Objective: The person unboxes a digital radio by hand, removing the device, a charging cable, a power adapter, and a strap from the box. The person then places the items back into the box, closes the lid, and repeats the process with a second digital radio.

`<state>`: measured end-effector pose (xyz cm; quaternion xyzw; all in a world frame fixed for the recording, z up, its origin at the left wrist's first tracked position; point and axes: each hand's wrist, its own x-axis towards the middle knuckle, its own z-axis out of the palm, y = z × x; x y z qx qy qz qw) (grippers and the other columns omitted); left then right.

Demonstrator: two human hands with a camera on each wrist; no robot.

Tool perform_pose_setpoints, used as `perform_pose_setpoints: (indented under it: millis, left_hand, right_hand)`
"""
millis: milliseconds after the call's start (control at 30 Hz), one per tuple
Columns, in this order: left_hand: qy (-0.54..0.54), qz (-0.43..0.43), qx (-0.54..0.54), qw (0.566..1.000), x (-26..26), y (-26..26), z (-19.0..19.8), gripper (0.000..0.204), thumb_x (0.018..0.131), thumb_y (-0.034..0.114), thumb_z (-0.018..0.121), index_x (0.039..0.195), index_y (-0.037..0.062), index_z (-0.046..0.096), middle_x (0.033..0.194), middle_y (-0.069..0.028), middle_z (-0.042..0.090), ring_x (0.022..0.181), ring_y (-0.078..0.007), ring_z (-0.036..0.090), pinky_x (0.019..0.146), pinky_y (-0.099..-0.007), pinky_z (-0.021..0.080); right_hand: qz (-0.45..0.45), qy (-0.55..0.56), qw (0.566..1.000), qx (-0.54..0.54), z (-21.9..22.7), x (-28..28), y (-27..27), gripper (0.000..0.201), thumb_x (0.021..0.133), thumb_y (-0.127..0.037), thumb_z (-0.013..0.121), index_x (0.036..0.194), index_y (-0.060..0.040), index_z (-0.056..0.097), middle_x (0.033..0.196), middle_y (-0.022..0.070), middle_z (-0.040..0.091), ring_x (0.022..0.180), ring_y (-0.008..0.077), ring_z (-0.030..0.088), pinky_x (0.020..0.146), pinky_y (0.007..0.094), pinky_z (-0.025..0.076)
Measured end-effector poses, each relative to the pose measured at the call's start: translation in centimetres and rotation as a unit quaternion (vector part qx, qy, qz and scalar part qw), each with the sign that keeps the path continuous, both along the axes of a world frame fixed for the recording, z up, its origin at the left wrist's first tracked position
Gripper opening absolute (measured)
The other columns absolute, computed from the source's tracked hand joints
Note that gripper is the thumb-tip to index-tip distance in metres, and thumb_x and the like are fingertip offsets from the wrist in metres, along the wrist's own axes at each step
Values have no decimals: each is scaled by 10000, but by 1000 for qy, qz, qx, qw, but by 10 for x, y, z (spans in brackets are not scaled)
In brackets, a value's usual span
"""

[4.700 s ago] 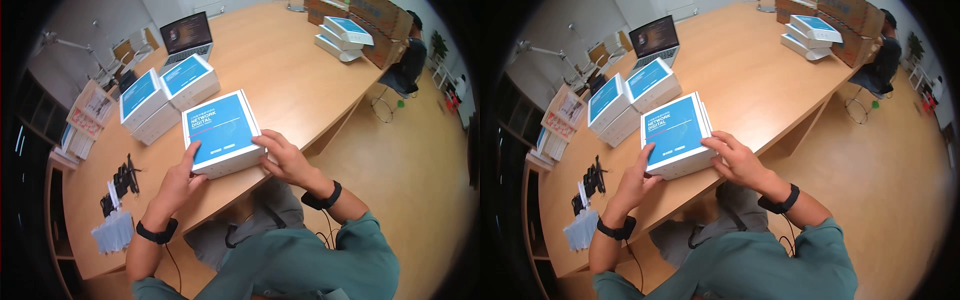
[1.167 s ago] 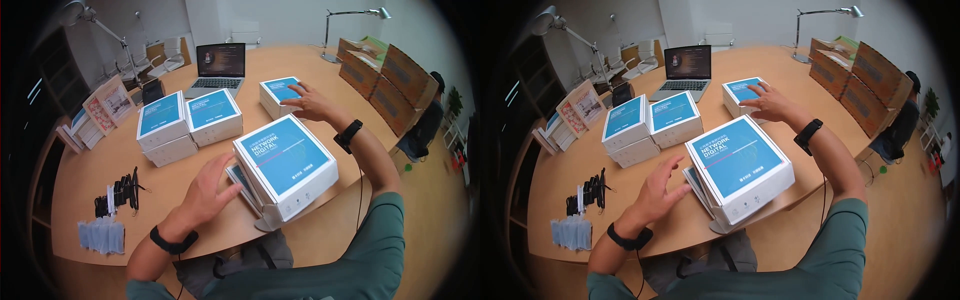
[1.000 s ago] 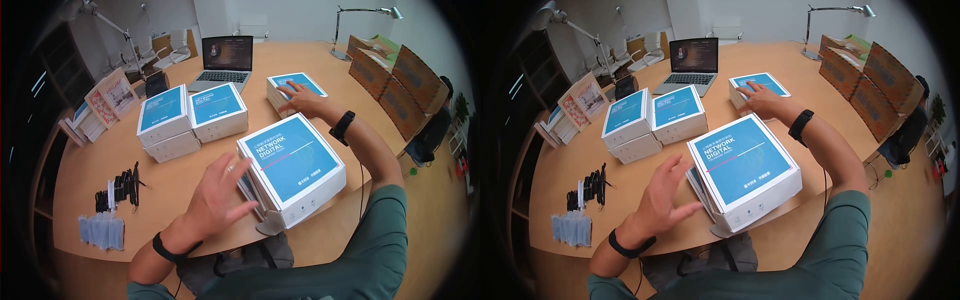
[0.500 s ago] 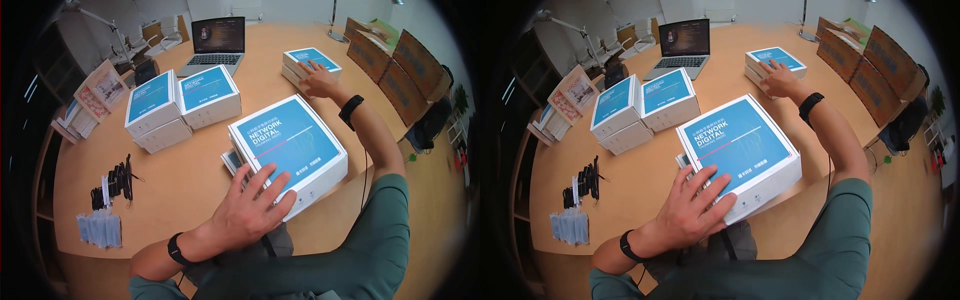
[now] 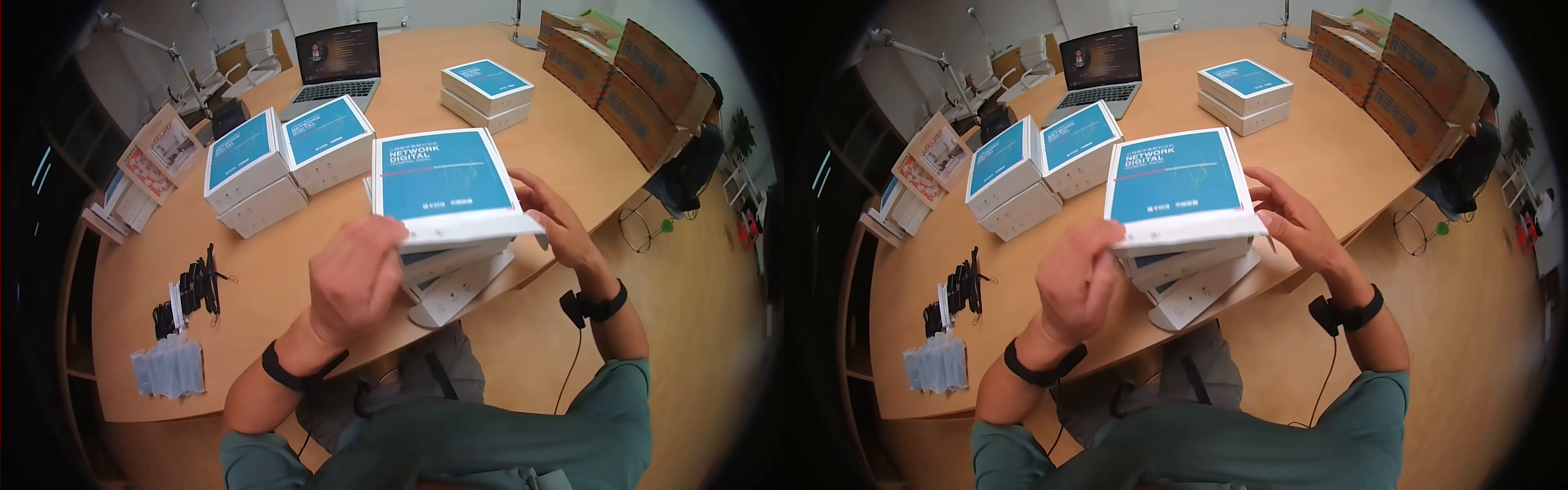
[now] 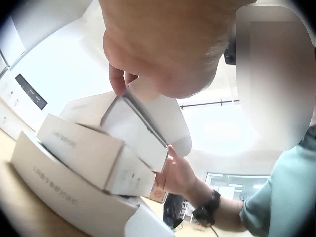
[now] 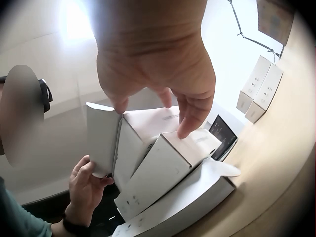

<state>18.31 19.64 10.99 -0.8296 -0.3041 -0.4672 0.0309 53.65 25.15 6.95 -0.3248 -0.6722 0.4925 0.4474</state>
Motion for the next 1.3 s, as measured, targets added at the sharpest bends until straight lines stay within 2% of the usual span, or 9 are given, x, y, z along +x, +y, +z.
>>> perform_pose_setpoints:
  millis: [67,200,400,733,800,900,1067,1133,1300]
  left_hand:
    - [-95,20,-145,985,0,-4,7,180,1086,56,626,1214,-12,733,985,-81,729,828,-103,625,729,-298,514]
    - [-154,25,-203,967,7,-5,36,160,1060,103,659,1167,16,739,827,-110,711,737,-201,698,700,-342,541]
    - [-227,-3,-171,959,2,23,70,204,1086,180,664,1179,9,728,800,-53,704,740,-112,646,698,-315,534]
    - [-244,-26,-159,956,1,46,91,205,1075,177,688,1160,-6,728,895,-42,738,826,-87,642,754,-289,540]
    - [-250,-43,-166,953,2,50,92,207,1069,180,698,1149,-8,732,898,-48,740,837,-90,647,769,-286,541]
    - [-234,-53,-146,960,0,53,91,208,1062,181,706,1144,-8,735,897,-46,736,829,-92,644,757,-290,540]
    - [-204,-51,-172,962,1,52,97,256,1101,234,737,1256,31,740,985,40,697,851,-33,585,738,-227,504]
    - [-205,-54,-175,962,1,53,99,251,1100,231,737,1251,30,742,971,44,690,843,-34,580,732,-226,501]
    - [-235,-72,-136,960,1,58,94,196,1060,169,698,1126,-12,732,852,-35,712,788,-104,628,736,-295,531]
  right_hand:
    - [-33,-31,997,59,4,-18,-15,861,1039,-471,765,1698,-38,419,1463,149,682,1218,209,660,1043,365,533]
    - [-109,-115,986,54,-3,-23,-27,859,1018,-507,783,1679,-62,462,1477,164,672,1269,251,637,1062,418,533]
    - [-161,-87,975,129,-13,-38,-34,643,1013,-246,780,1583,-36,569,1526,147,658,1351,280,653,1084,424,541]
    - [-162,-70,977,124,-13,-42,-40,634,996,-227,754,1567,-18,578,1502,179,657,1361,280,641,1096,433,525]
    - [-265,-194,882,338,-3,-42,-47,602,961,-178,777,1508,9,609,1406,209,683,1255,310,692,1025,419,561]
    - [-197,-208,852,438,23,-48,-54,561,930,-102,788,1454,25,632,1315,213,702,1106,318,732,930,382,591]
    - [-142,-358,802,456,82,-96,-27,429,904,14,751,1324,21,668,1228,185,714,1039,344,756,838,419,631]
    - [-123,-497,723,463,83,-102,-10,320,885,27,714,1201,15,668,1231,195,707,1087,364,758,851,442,647]
    - [-107,-552,711,422,68,-106,31,309,899,22,667,1205,-19,678,1151,205,756,1014,409,769,838,494,641]
